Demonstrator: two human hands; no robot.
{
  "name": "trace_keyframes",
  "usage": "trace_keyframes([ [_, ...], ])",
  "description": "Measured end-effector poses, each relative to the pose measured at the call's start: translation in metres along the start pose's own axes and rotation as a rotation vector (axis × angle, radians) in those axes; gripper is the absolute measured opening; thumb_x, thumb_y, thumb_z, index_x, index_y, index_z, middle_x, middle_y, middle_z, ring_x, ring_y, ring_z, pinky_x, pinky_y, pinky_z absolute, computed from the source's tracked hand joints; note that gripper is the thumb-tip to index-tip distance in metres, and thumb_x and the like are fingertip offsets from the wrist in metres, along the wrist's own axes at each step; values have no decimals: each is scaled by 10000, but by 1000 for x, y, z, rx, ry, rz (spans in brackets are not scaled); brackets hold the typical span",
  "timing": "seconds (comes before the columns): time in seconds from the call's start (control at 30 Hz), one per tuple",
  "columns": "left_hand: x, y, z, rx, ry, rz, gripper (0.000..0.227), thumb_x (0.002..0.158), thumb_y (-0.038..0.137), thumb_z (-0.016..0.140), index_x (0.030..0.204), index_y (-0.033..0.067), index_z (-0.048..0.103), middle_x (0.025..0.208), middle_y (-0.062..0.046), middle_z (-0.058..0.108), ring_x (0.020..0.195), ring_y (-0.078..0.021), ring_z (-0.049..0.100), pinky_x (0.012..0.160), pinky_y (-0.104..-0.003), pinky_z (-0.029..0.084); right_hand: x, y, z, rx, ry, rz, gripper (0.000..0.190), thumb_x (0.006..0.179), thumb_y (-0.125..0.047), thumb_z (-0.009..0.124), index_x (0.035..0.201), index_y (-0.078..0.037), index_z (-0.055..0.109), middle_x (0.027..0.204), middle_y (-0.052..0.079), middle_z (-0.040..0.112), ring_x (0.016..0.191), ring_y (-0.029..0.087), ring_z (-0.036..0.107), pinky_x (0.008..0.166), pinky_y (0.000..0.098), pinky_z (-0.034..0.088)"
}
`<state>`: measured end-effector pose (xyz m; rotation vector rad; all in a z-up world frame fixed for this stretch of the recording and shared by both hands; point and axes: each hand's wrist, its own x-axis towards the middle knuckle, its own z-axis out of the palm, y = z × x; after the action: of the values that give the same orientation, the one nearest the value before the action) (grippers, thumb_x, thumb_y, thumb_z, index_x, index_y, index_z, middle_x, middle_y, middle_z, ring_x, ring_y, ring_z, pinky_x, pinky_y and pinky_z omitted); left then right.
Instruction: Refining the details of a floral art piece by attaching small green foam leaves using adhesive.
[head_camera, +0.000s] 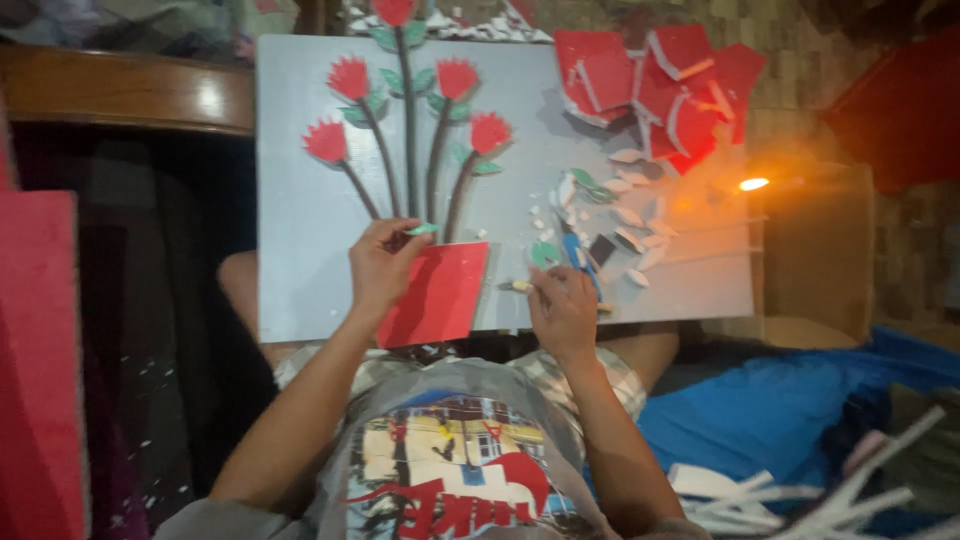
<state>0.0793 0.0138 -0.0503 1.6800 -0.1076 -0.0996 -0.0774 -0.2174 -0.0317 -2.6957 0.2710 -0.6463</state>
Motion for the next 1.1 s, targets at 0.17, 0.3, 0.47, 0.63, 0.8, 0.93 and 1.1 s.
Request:
trace_keyframes([
  [0.17,12,22,19,236,-131,242,261,838,136,886,1083,102,805,951,-116,711,859,-283,716,745,-346,584,1,43,-10,-231,45,175,283,823,-215,767,1103,-184,749,957,87,638,901,329,652,769,447,530],
  [0.3,24,15,40,414,-284,415,225,906,192,826,1128,159,806,1054,-74,739,1013,-308,681,936,-408,506,-1,59,-11,-181,-112,337,295,864,-306,770,1134,-186,768,974,78,679,907,312,681,792,419,522],
  [0.47,33,3,47,450,-273,498,216,917,226,797,1129,189,785,1048,-47,734,999,-307,660,918,-410,498,-3,69,-1,-197,-103,229,400,786,-326,807,1143,-154,759,982,118,639,913,355,662,788,451,536],
  [0.63,45,9,-9,470,-150,560,190,928,164,765,1104,92,760,1041,-137,729,1004,-375,676,937,-464,490,-3,68,5,-156,-5,250,365,769,-262,791,1122,-185,742,942,87,624,876,335,679,778,415,553],
  [0.8,71,-14,-83,646,25,335,239,903,135,791,1138,149,751,1068,-103,697,987,-362,654,902,-491,509,9,53,-14,39,225,261,382,812,-93,769,1183,-89,678,944,107,551,937,350,604,843,432,502],
  [0.93,78,-24,-102,670,42,251,216,921,137,772,1136,159,760,1082,-60,683,989,-309,673,912,-441,522,11,51,-14,53,297,187,351,945,-185,692,1264,-60,619,1019,109,547,983,318,560,879,411,489],
  [1.1,78,-23,-102,650,-23,197,215,964,118,730,1179,135,729,1113,-101,643,1040,-353,662,944,-467,514,-1,28,-28,160,-236,429,579,799,-293,795,1310,-69,640,1130,239,608,1030,497,628,886,547,514],
])
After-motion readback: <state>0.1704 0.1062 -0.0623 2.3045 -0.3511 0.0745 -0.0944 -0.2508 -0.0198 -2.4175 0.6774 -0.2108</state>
